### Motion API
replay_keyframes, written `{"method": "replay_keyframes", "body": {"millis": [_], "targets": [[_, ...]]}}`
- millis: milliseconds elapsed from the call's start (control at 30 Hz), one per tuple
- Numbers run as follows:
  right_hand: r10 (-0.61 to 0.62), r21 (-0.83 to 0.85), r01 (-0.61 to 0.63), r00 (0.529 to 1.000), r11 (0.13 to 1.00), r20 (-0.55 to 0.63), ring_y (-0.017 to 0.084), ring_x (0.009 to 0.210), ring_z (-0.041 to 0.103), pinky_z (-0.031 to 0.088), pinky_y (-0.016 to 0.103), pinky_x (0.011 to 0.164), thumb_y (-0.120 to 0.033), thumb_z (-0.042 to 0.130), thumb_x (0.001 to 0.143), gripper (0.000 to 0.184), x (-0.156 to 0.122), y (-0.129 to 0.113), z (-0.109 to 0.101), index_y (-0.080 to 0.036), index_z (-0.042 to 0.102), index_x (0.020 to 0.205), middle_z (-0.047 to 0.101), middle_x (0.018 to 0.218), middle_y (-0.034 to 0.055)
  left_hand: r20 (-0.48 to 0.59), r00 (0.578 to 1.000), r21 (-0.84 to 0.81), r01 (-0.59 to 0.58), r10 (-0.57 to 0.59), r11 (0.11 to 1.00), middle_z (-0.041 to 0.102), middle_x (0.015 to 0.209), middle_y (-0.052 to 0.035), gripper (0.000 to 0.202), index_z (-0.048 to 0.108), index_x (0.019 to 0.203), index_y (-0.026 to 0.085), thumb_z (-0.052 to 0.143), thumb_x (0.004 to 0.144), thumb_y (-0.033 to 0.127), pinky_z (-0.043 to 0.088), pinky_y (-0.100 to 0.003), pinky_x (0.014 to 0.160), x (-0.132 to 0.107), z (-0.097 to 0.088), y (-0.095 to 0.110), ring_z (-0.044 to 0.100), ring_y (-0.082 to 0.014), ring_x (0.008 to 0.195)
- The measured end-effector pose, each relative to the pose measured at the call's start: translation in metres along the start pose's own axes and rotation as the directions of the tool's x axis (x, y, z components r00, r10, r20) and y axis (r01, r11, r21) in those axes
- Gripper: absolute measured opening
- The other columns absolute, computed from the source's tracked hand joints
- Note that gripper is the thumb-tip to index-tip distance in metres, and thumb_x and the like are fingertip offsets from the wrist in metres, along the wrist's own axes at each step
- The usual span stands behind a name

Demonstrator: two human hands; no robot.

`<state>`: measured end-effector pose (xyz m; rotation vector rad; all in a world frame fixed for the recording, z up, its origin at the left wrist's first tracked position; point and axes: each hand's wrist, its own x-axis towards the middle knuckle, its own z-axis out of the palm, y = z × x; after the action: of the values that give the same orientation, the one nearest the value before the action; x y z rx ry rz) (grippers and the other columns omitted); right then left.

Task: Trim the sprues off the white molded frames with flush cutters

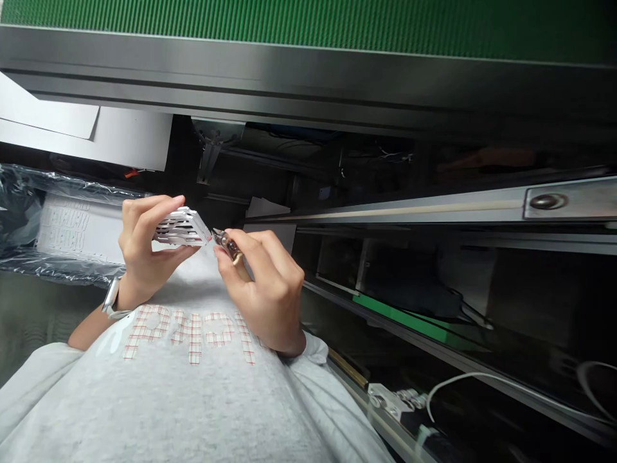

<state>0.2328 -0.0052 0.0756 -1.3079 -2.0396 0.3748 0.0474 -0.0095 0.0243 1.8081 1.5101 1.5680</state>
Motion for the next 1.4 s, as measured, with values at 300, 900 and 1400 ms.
{"method": "replay_keyframes", "body": {"millis": [300,900,1400], "targets": [[0.000,0.021,-0.001,0.999,1.000,0.052,0.015,0.067,0.062,0.054,0.030,0.067,-0.032,0.064,0.099,0.025,0.000,-0.003,0.008,-0.020,0.072,0.120,0.064,0.083,0.0041,-0.083,0.993,0.092,-0.074,0.082,0.993,0.070,0.114,-0.0034,0.071,0.062,0.142,0.037,0.091,0.078,0.034,0.046,-0.045,0.089,-0.005,-0.002,-0.002,0.060,-0.0280,0.101],[-0.061,-0.072,0.060,0.998,0.996,-0.008,0.014,0.067,0.058,0.051,0.029,0.069,-0.035,0.059,0.103,0.032,0.003,-0.002,0.018,-0.018,0.072,0.128,0.066,0.081,0.0035,-0.106,0.990,0.157,-0.077,0.095,0.985,0.069,0.117,-0.0042,0.069,0.061,0.144,0.036,0.089,0.080,0.033,0.046,-0.041,0.090,-0.003,-0.002,-0.001,0.059,-0.0255,0.103],[-0.077,-0.056,0.078,0.997,0.995,0.016,0.011,0.066,0.061,0.052,0.025,0.068,-0.030,0.058,0.104,0.028,0.006,0.000,0.021,-0.014,0.074,0.120,0.070,0.079,0.0025,-0.145,0.954,0.368,-0.195,0.263,0.909,0.070,0.103,-0.0055,0.056,0.066,0.134,0.023,0.085,0.084,0.037,0.052,-0.031,0.082,0.003,0.000,-0.007,0.062,-0.0191,0.092]]}}
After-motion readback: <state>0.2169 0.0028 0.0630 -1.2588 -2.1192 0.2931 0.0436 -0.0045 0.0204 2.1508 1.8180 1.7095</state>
